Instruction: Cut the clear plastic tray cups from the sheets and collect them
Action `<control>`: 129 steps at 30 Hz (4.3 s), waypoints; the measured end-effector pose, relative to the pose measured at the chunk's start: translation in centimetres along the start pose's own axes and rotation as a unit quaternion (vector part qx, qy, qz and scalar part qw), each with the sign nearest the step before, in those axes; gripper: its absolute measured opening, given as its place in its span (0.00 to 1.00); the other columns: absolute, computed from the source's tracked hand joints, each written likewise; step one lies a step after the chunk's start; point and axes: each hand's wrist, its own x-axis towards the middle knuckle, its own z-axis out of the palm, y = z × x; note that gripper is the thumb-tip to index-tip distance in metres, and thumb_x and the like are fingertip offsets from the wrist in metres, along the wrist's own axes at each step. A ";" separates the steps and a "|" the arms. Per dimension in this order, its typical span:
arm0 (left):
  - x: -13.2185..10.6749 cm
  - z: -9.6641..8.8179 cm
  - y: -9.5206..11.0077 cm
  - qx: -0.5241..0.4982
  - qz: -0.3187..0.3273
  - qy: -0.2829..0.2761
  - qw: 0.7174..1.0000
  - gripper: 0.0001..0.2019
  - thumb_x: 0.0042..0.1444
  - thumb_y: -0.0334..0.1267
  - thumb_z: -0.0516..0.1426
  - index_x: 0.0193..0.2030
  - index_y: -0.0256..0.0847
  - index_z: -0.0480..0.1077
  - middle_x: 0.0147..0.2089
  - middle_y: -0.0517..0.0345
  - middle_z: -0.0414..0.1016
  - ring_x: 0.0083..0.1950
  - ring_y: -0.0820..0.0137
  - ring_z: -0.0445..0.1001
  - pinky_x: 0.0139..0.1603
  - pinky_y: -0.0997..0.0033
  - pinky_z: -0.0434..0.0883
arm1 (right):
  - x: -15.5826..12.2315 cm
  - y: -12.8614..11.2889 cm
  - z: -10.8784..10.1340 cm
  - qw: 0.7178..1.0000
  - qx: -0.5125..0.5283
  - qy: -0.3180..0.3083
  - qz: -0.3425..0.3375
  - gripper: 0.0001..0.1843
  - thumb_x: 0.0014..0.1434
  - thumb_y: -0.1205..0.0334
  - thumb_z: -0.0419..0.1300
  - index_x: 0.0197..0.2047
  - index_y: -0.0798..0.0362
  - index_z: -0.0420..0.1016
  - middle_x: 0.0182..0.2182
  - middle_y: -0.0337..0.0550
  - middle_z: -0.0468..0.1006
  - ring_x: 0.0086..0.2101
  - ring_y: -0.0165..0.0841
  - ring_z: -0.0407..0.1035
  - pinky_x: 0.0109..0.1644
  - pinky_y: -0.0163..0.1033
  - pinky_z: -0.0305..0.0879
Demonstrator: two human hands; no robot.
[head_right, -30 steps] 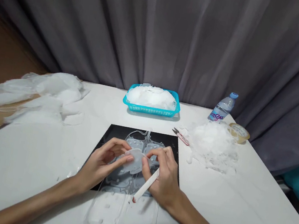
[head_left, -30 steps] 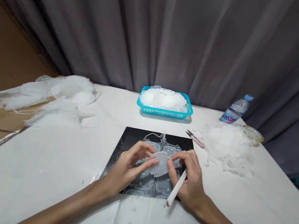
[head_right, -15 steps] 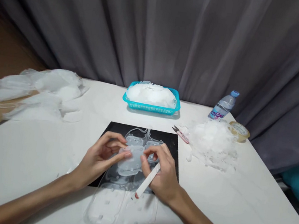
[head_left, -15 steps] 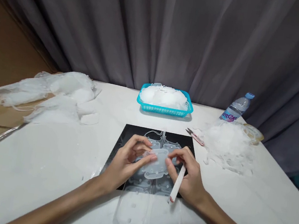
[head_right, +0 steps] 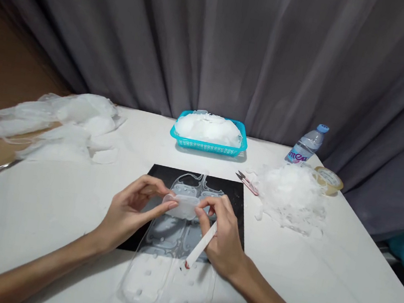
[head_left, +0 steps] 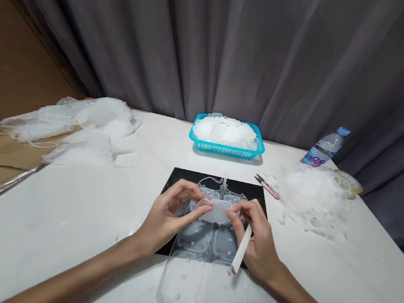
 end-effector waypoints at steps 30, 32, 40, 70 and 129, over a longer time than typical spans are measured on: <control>-0.6 -0.6 0.5 0.109 0.173 -0.083 0.975 0.10 0.65 0.24 0.61 0.48 0.42 0.78 0.46 0.51 0.85 0.49 0.64 0.83 0.48 0.63 0.82 | 0.0 0.1 0.1 0.994 -0.062 -0.001 -0.093 0.10 0.72 0.70 0.57 0.51 0.47 0.73 0.40 0.42 0.79 0.40 0.37 0.71 0.43 0.44 0.67; -0.6 -0.6 0.4 0.105 0.172 -0.083 0.976 0.10 0.65 0.24 0.61 0.49 0.41 0.77 0.46 0.50 0.85 0.49 0.63 0.83 0.49 0.63 0.81 | 0.0 0.1 0.1 0.994 -0.062 -0.001 -0.093 0.09 0.72 0.70 0.56 0.51 0.48 0.72 0.41 0.42 0.79 0.40 0.37 0.71 0.43 0.44 0.67; -0.8 -0.8 0.1 0.099 0.157 -0.091 0.978 0.13 0.63 0.20 0.61 0.47 0.42 0.75 0.47 0.53 0.84 0.49 0.67 0.82 0.50 0.68 0.79 | 0.1 0.0 0.3 0.995 -0.058 -0.006 -0.078 0.08 0.74 0.69 0.55 0.49 0.49 0.72 0.40 0.43 0.79 0.41 0.36 0.71 0.42 0.43 0.68; 17.4 -2.9 -0.4 0.346 0.067 0.057 0.934 0.19 0.73 0.49 0.51 0.54 0.38 0.75 0.46 0.49 0.85 0.45 0.60 0.85 0.49 0.65 0.77 | 1.2 1.9 1.4 0.988 -0.149 0.039 -0.022 0.10 0.73 0.65 0.54 0.56 0.51 0.66 0.42 0.45 0.75 0.40 0.38 0.71 0.42 0.43 0.72; 2.0 1.6 -3.4 0.339 0.026 -0.319 0.885 0.32 0.71 0.56 0.54 0.77 0.50 0.56 0.78 0.53 0.59 0.76 0.55 0.61 0.76 0.51 0.60 | 2.0 2.2 -5.3 0.951 -0.112 -0.285 -0.042 0.11 0.77 0.57 0.49 0.51 0.47 0.72 0.46 0.48 0.77 0.47 0.40 0.73 0.53 0.46 0.71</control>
